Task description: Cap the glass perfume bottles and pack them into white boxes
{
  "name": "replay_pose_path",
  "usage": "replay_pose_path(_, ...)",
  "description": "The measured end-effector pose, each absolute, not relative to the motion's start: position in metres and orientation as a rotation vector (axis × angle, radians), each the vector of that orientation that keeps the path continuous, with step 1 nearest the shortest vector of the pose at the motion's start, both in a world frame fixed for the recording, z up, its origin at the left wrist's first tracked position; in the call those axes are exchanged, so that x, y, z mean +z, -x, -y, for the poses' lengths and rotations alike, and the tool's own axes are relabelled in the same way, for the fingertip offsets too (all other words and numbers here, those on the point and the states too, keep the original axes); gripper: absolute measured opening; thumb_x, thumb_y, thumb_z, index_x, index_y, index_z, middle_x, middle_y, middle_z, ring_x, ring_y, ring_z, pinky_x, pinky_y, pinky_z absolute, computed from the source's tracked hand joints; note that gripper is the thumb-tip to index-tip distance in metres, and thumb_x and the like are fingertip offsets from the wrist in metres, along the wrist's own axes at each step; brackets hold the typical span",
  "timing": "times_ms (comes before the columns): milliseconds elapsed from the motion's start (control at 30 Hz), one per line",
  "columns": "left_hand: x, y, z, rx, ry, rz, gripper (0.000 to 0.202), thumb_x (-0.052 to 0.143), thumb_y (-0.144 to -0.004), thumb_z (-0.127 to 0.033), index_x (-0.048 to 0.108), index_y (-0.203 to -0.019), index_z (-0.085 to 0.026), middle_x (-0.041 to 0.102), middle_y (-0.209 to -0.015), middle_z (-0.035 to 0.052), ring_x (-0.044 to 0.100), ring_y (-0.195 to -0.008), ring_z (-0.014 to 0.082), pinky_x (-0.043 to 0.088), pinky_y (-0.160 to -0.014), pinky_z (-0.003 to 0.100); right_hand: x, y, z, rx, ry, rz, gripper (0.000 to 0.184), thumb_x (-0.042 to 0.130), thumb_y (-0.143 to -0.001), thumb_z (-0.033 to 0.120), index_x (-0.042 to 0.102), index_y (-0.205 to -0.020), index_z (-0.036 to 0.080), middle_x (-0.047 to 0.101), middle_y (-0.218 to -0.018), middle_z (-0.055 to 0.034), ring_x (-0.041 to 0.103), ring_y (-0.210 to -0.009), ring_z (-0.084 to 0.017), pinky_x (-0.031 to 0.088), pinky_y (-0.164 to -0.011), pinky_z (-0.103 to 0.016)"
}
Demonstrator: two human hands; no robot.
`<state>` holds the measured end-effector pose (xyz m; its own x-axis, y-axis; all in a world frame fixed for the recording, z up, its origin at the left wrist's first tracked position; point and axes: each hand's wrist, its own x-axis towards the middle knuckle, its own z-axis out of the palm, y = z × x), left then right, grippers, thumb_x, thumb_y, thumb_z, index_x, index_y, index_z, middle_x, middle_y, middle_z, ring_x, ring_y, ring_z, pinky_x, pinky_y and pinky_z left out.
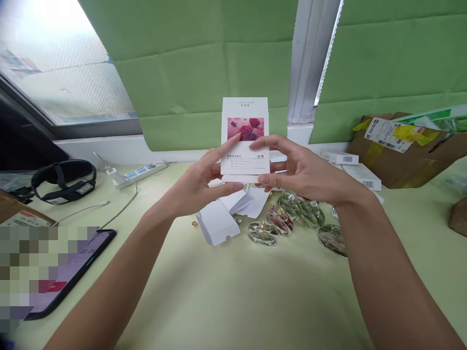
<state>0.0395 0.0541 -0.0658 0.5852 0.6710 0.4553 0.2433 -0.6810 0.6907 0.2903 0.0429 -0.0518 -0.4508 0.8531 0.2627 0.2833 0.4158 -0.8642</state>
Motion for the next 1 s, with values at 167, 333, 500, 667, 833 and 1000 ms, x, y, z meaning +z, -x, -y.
replay_pose_path(167, -0.0656, -0.0389, -0.0533, 0.963, -2.277, -0.763, 0.072, 0.065, -0.091, -0.037, 0.028, -0.153, -0.044, 0.055, -0.130, 0.0067, 0.057, -0.101, 0.0208, 0.056, -0.086, 0.039, -0.0512, -0.2897, -0.0428, 1.003, 0.949, 1.945, 0.056, 0.077, -0.077, 0.040, 0.056, -0.129, 0.042, 0.059, -0.132, -0.0003, 0.068, -0.097, -0.026, 0.064, -0.070, -0.039)
replay_pose_path(333, -0.0650, -0.0396, -0.0534, 1.003, -2.315, -0.784, 0.070, 0.066, -0.091, -0.038, 0.031, -0.151, -0.045, 0.052, -0.137, 0.0050, 0.053, -0.108, 0.0229, 0.054, -0.084, 0.037, -0.0524, -0.2904, -0.0436, 1.024, 0.967, 1.952, 0.066, 0.082, -0.072, 0.032, 0.054, -0.130, 0.043, 0.062, -0.127, -0.0018, 0.070, -0.089, -0.025, 0.063, -0.064, -0.037)
replay_pose_path(500, -0.0647, -0.0412, -0.0535, 1.036, -2.355, -0.802, 0.069, 0.066, -0.090, -0.041, 0.034, -0.151, -0.042, 0.055, -0.133, 0.0059, 0.052, -0.109, 0.0221, 0.053, -0.085, 0.035, -0.0520, -0.2880, -0.0447, 0.921, 0.955, 1.923, 0.061, 0.083, -0.069, 0.032, 0.059, -0.123, 0.041, 0.059, -0.133, -0.0009, 0.068, -0.084, -0.022, 0.060, -0.060, -0.034)
replay_pose_path(667, -0.0656, -0.0418, -0.0541, 1.031, -2.402, -0.858, 0.068, 0.068, -0.089, -0.044, 0.038, -0.150, -0.039, 0.056, -0.130, 0.0069, 0.052, -0.107, 0.0200, 0.051, -0.087, 0.032, -0.0520, -0.2899, -0.0454, 0.880, 0.939, 1.979, 0.051, 0.081, -0.072, 0.032, 0.060, -0.118, 0.039, 0.054, -0.134, 0.0005, 0.063, -0.077, -0.017, 0.058, -0.060, -0.032)
replay_pose_path(833, -0.0649, -0.0418, -0.0553, 1.030, -2.427, -0.830, 0.067, 0.069, -0.087, -0.045, 0.042, -0.148, -0.039, 0.057, -0.130, 0.0063, 0.051, -0.106, 0.0197, 0.051, -0.086, 0.032, -0.0528, -0.2915, -0.0454, 0.940, 0.904, 2.012, 0.043, 0.077, -0.076, 0.028, 0.057, -0.112, 0.038, 0.058, -0.116, 0.0013, 0.059, -0.071, -0.014, 0.051, -0.050, -0.027)
replay_pose_path(1000, -0.0650, -0.0424, -0.0552, 1.048, -2.441, -0.845, 0.067, 0.069, -0.087, -0.046, 0.043, -0.148, -0.037, 0.059, -0.124, 0.0067, 0.050, -0.104, 0.0189, 0.050, -0.085, 0.030, -0.0516, -0.2902, -0.0440, 0.993, 0.924, 1.994, 0.039, 0.078, -0.076, 0.027, 0.058, -0.108, 0.037, 0.063, -0.104, 0.0016, 0.062, -0.072, -0.016, 0.048, -0.046, -0.026)
